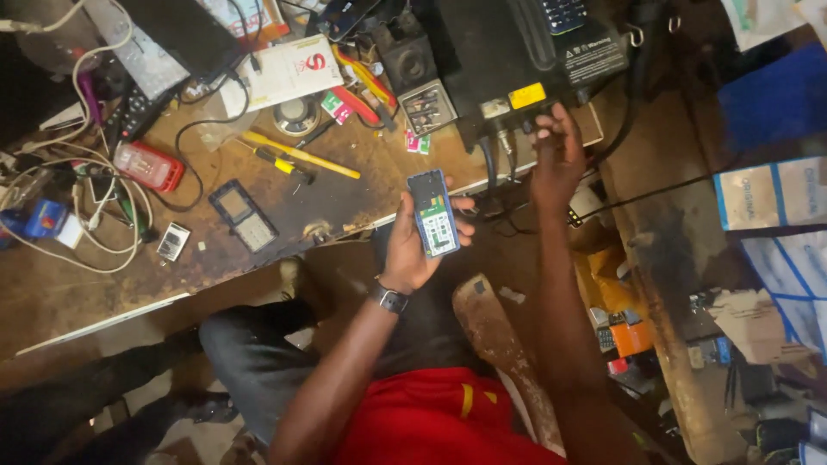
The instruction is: Disassembling a mobile phone using a screwdriver to inspect and manipulate internal components
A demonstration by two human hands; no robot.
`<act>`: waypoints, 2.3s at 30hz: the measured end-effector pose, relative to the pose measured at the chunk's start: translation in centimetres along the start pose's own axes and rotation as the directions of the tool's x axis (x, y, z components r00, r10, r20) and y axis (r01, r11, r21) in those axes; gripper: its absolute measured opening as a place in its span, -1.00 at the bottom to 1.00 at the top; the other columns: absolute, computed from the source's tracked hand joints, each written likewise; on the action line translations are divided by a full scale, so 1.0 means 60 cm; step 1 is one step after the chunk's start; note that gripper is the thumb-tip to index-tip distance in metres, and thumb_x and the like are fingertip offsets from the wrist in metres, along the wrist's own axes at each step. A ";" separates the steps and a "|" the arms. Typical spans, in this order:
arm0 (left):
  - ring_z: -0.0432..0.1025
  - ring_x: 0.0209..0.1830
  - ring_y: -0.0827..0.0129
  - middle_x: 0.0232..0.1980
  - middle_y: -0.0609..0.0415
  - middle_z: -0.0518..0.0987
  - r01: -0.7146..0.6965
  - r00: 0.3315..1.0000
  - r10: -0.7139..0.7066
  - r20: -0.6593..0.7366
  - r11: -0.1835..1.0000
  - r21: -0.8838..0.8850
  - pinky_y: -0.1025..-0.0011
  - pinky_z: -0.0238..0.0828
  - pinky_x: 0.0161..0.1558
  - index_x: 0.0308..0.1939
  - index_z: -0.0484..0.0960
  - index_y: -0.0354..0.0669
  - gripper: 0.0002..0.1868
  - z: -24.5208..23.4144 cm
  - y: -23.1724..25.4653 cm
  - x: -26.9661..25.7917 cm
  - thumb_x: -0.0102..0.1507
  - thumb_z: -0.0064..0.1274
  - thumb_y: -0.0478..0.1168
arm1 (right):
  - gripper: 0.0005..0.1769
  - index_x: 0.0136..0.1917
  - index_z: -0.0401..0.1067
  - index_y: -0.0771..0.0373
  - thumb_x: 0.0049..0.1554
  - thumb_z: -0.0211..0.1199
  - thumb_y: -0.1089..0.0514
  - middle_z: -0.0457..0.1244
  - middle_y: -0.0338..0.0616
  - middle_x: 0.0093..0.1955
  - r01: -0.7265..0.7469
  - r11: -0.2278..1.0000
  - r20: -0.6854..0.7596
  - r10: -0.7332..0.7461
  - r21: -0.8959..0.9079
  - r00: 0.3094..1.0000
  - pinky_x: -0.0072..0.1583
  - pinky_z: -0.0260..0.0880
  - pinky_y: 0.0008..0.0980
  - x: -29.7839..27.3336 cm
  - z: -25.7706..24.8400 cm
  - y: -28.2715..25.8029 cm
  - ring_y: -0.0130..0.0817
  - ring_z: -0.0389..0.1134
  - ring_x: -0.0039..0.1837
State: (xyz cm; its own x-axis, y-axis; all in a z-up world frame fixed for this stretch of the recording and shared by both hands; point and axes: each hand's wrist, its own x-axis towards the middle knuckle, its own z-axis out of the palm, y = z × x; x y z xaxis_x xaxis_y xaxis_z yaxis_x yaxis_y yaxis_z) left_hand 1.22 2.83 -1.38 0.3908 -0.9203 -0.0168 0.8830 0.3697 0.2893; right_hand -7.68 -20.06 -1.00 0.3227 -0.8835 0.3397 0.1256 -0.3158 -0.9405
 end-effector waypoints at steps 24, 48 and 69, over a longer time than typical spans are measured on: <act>0.71 -0.19 0.23 -0.04 -0.18 0.73 0.352 0.907 -0.234 -0.351 0.877 0.327 0.34 0.76 -0.16 0.50 0.40 -0.26 -0.13 -0.192 -0.163 -0.050 0.48 -0.38 0.42 | -0.74 0.12 0.58 0.17 0.31 0.08 0.27 0.44 -0.05 -0.19 -0.662 0.749 0.025 0.662 0.022 0.749 -0.23 0.54 -0.54 -0.286 -0.119 0.248 -0.48 0.49 -0.23; 0.69 -0.23 -0.06 0.40 -0.18 0.56 0.337 0.897 -0.299 -0.325 0.939 0.066 0.14 0.72 -0.25 0.50 0.41 -0.23 -0.19 -0.311 -0.273 -0.007 0.38 -0.02 0.29 | -0.80 0.04 0.62 0.07 0.30 0.17 0.21 0.42 -0.21 -0.15 -0.625 0.769 -0.027 0.633 0.133 0.773 -0.31 0.22 -0.58 -0.245 -0.129 0.340 -0.53 0.26 -0.34; 0.60 -0.60 0.12 -0.39 -0.35 0.72 0.537 0.740 -0.177 -0.649 0.736 0.412 0.43 0.49 -0.56 0.07 0.54 -0.27 -0.23 -0.289 -0.313 0.077 0.27 -0.15 0.41 | -0.83 -0.09 0.68 0.29 0.18 0.33 0.18 0.50 -0.02 -0.09 -0.536 0.539 0.070 0.660 0.650 0.748 0.03 0.51 -0.33 -0.265 -0.088 0.870 -0.23 0.52 -0.07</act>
State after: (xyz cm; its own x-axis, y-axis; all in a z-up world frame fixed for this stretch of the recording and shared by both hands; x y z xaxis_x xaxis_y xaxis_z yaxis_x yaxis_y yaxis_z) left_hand -9.02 -6.15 -23.49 0.3016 -0.6635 -0.6847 0.7524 -0.2754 0.5984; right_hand -11.19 -24.34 -55.53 0.3898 -0.8451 -0.3659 0.5040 0.5283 -0.6833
